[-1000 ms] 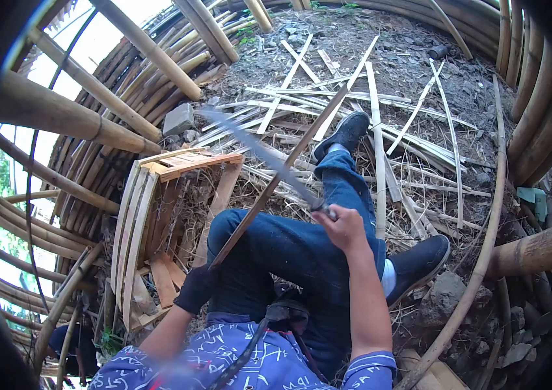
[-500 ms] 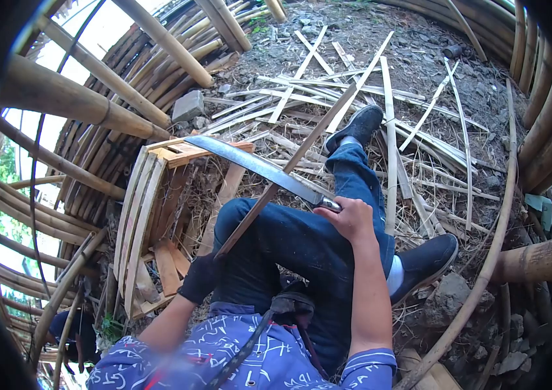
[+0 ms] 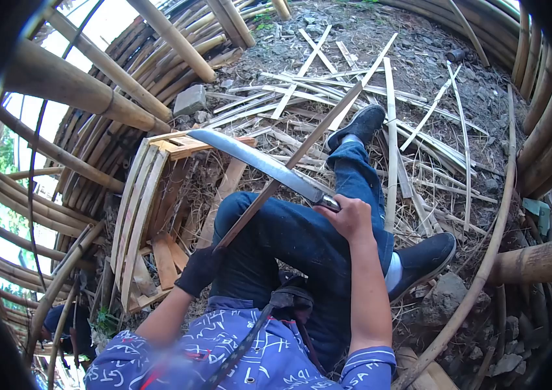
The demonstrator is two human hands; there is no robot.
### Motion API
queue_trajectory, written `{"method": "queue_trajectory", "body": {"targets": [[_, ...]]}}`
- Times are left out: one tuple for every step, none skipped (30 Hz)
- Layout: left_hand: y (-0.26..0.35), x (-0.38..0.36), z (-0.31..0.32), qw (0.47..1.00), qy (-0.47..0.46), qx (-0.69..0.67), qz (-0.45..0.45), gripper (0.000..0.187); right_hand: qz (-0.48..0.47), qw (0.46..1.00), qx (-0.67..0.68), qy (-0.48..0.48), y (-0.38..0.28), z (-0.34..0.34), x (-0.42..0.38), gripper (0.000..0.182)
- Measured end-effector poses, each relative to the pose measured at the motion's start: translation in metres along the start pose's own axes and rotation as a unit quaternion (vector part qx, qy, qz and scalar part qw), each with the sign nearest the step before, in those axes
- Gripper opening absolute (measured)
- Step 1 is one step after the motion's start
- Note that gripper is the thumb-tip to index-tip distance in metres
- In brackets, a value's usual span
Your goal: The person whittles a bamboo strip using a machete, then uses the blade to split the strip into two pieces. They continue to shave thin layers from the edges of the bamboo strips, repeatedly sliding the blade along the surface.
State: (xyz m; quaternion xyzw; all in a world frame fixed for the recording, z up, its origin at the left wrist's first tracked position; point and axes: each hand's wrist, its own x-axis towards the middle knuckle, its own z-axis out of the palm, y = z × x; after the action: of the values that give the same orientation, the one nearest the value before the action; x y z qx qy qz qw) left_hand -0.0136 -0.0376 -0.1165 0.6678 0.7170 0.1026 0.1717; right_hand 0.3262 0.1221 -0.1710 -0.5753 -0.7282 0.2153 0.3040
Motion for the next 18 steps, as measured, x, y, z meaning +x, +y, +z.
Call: {"method": "queue_trajectory", "body": {"targets": [[0.001,-0.001,0.000,1.000,-0.002,-0.001,0.000,0.047,0.001,1.000,-0.001,-0.001,0.002,0.000,-0.002,0.053],[0.003,-0.001,-0.002,1.000,-0.009,-0.007,-0.006,0.046,-0.015,1.000,-0.001,0.000,0.003,0.001,-0.002,0.052],[0.004,0.000,-0.003,1.000,-0.016,-0.012,-0.014,0.046,-0.032,0.999,-0.001,0.002,0.004,0.001,-0.002,0.051],[0.002,-0.001,-0.002,1.000,-0.016,-0.012,-0.015,0.046,-0.032,0.999,0.000,0.001,0.004,0.001,-0.002,0.051],[0.000,-0.002,0.001,1.000,-0.010,-0.012,0.002,0.046,-0.038,0.999,-0.003,0.006,0.005,0.000,-0.002,0.052],[-0.002,-0.002,0.002,1.000,-0.003,-0.012,0.020,0.046,-0.045,0.999,-0.006,0.012,0.006,0.000,-0.001,0.053],[-0.004,-0.002,0.002,1.000,-0.002,-0.011,0.017,0.046,-0.047,0.999,-0.004,0.010,0.008,0.000,0.002,0.053],[-0.007,-0.004,0.003,1.000,-0.004,-0.002,0.013,0.046,0.009,1.000,0.006,0.011,0.010,-0.001,0.005,0.054],[-0.007,-0.006,0.005,1.000,-0.005,0.005,0.009,0.046,0.065,0.998,0.014,0.013,0.012,-0.003,0.008,0.055],[-0.007,-0.006,0.005,1.000,-0.004,0.003,0.008,0.046,0.115,0.992,0.049,0.023,0.010,-0.007,0.011,0.056],[-0.006,-0.006,0.005,1.000,-0.007,-0.003,-0.008,0.047,0.115,0.992,0.048,0.022,0.015,-0.007,0.012,0.056],[-0.006,-0.005,0.005,1.000,-0.010,-0.008,-0.022,0.048,0.120,0.988,0.093,0.034,0.023,-0.005,0.013,0.056],[-0.007,-0.004,0.006,1.000,-0.011,-0.008,-0.018,0.048,0.124,0.981,0.138,0.048,0.026,-0.006,0.014,0.055],[-0.008,-0.004,0.008,1.000,-0.001,-0.006,-0.007,0.048,0.117,0.982,0.138,0.053,0.027,-0.004,0.011,0.054],[-0.010,-0.003,0.010,1.000,0.008,-0.005,0.003,0.049,0.117,0.982,0.136,0.055,0.027,-0.003,0.007,0.054],[-0.012,-0.002,0.012,1.000,0.007,-0.006,0.003,0.049,0.103,0.987,0.114,0.038,0.024,-0.002,0.002,0.053],[-0.015,-0.002,0.014,1.000,0.001,0.000,0.010,0.049,0.089,0.992,0.092,0.019,0.020,-0.001,-0.001,0.052],[-0.017,-0.003,0.015,1.000,-0.004,0.006,0.016,0.049,0.080,0.994,0.078,0.005,0.017,-0.002,-0.002,0.051]]}}
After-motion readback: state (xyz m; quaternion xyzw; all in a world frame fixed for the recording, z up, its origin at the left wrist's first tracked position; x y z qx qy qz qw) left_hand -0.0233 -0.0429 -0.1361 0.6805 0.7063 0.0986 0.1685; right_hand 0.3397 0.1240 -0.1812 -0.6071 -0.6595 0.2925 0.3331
